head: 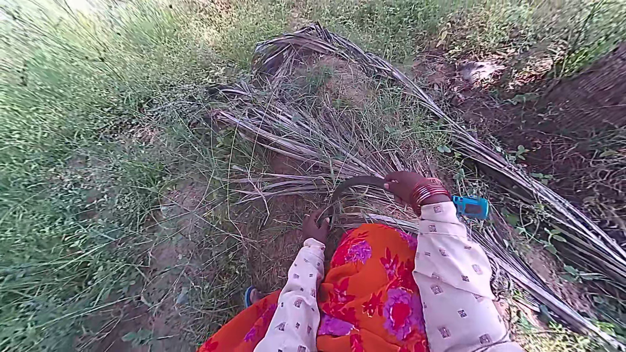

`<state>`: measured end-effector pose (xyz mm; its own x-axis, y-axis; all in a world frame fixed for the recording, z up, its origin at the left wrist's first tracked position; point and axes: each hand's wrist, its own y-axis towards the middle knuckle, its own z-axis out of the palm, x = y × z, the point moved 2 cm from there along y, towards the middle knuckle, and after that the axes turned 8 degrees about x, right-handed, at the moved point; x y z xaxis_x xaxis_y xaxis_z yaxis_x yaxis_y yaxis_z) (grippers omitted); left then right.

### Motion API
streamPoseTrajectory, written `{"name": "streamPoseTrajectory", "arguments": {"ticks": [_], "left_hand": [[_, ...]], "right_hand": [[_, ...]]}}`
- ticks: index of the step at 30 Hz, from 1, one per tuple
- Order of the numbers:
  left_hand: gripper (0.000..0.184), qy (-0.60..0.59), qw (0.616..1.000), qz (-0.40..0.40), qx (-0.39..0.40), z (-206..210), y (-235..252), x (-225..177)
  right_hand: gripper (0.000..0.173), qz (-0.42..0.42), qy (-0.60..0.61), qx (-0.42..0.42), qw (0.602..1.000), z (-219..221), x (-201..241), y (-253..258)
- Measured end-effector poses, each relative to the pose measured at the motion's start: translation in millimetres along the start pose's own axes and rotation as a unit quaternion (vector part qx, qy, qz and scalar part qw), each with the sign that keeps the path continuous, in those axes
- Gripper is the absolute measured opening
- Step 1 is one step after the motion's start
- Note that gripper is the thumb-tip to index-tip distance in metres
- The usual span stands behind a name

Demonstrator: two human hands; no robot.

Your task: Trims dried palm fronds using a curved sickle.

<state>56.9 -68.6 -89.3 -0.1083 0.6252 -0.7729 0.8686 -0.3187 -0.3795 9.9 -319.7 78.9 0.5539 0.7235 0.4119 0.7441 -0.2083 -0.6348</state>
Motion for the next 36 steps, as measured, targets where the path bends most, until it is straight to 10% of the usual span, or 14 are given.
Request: {"name": "streamPoseTrajectory", "arguments": {"ticks": [10, 19, 30, 36], "left_hand": [[0.075, 0.039, 0.999, -0.006, 0.019, 10.1, -1.9, -0.2], [0.034, 0.174, 0.983, 0.006, 0.064, 12.4, 2.9, -20.1], [0.041, 0.153, 0.980, -0.073, 0.107, 2.1, 8.6, -1.5], [0.037, 0.025, 0.999, -0.020, -0.008, -7.8, 10.8, 28.3]], "right_hand": [[0.039, 0.020, -0.018, 0.005, 1.000, 4.7, -4.9, 15.3], [0.037, 0.033, -0.032, 0.037, 0.998, 10.7, -14.7, 27.3], [0.034, 0.055, 0.022, -0.039, 0.997, -20.4, -24.9, -19.6], [0.035, -0.021, 0.045, -0.033, 0.998, -1.5, 8.6, -3.1]]}}
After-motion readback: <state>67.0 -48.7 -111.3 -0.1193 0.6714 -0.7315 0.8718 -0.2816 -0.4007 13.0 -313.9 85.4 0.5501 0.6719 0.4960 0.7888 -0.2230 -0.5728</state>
